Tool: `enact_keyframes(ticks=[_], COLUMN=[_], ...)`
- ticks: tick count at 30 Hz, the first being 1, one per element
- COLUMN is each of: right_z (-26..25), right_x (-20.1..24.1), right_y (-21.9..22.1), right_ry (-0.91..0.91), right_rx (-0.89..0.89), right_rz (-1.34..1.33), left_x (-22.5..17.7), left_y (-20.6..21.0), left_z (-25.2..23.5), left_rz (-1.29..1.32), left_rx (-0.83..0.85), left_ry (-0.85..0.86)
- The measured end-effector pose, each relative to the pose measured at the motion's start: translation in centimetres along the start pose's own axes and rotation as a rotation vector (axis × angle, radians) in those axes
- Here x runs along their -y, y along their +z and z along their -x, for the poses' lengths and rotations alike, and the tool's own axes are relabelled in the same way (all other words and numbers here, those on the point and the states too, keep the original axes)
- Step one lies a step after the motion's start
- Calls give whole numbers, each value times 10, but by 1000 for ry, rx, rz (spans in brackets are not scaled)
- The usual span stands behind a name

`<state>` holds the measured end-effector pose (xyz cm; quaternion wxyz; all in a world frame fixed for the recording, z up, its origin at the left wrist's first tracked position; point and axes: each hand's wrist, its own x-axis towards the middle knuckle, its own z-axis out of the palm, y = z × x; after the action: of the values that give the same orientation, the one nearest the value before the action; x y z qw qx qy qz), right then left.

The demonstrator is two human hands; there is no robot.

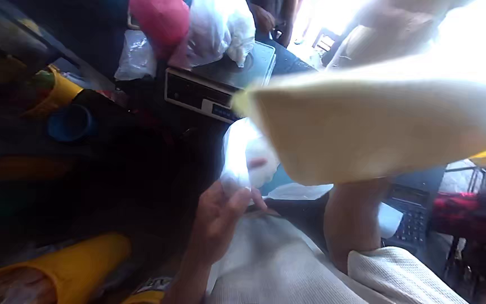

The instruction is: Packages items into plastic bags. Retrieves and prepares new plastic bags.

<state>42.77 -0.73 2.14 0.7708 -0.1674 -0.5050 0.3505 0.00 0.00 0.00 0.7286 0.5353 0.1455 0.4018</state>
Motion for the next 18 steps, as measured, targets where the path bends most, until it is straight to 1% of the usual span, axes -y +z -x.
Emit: enact_keyframes(ticks=[1,2,3,4,5,6,7,8,10,13,16,17,18], right_z=[21,32,38,37,37,37,37,35,22,-6,-9,-4,-1], right_x=[-26,-41,-46,-41,-38,-37,-37,-37,-38,-67,-114,-125,-126], right_y=[25,50,75,104,120,122,114,105,96,113,128,123,112], right_ry=[-116,-146,-113,-44,-23,-38,-40,-13,101,252,539,641,714], right_rx=[74,129,141,37,-41,-61,4,112,323,494,567,583,623], right_rz=[-255,-385,-472,-497,-440,-323,-185,-38,181,202,88,118,232], left_x=[2,4,5,5,5,4,3,1,-4,-10,-9,-8,-6], left_y=[2,3,3,2,4,6,10,14,23,32,38,38,37], left_z=[7,13,16,19,21,22,22,20,12,-9,-24,-25,-26], left_rz=[4,2,-1,-3,-11,-26,-47,-82,-168,-281,-314,-293,-266], left_rx=[-52,-103,-144,-166,-176,-176,-166,-147,-100,5,25,21,13], left_ry=[10,22,28,30,22,14,8,-1,-14,-26,-18,-7,5])
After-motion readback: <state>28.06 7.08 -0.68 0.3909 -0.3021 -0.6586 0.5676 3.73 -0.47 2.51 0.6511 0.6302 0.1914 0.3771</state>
